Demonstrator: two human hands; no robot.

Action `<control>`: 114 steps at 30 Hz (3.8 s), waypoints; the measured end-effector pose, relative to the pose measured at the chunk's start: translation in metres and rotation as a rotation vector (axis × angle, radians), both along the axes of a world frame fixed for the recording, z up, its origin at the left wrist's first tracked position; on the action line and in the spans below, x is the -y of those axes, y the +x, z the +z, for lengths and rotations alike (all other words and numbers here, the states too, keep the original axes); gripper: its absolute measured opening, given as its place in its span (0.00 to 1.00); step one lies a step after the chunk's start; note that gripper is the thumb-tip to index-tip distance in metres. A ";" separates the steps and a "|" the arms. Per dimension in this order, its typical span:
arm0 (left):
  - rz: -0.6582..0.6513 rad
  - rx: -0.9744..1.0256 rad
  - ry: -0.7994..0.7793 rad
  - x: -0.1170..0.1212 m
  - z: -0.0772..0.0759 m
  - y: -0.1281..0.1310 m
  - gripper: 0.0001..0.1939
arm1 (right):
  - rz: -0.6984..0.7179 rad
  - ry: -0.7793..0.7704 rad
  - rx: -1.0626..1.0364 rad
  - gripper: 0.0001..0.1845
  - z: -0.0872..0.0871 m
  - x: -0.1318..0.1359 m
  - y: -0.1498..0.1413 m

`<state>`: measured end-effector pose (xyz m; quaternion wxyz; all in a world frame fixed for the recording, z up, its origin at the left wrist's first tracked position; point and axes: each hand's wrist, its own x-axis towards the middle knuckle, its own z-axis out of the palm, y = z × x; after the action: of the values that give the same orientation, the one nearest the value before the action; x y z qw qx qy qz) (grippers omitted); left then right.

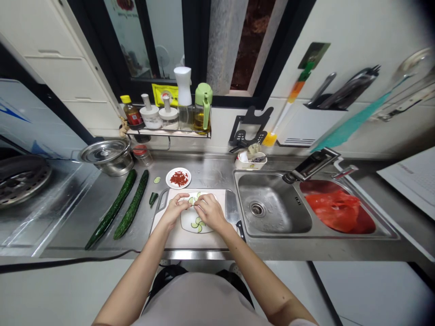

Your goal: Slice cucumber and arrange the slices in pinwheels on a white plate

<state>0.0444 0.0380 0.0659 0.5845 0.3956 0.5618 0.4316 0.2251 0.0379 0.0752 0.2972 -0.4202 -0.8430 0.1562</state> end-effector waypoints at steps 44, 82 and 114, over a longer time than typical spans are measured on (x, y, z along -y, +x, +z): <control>-0.068 0.028 0.198 -0.006 -0.026 -0.009 0.26 | 0.066 -0.308 -0.158 0.04 -0.025 -0.031 -0.019; -0.242 -1.047 0.193 -0.016 -0.063 -0.012 0.13 | -0.150 -0.445 0.456 0.13 -0.065 -0.019 -0.043; -0.263 -1.083 0.227 -0.014 -0.068 -0.015 0.13 | -0.116 -0.397 0.544 0.16 -0.066 -0.003 -0.044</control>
<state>0.0297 0.0521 -0.0023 0.2157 0.6874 0.6775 0.1482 0.1815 0.0412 0.0089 -0.0176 -0.5433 -0.8193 0.1826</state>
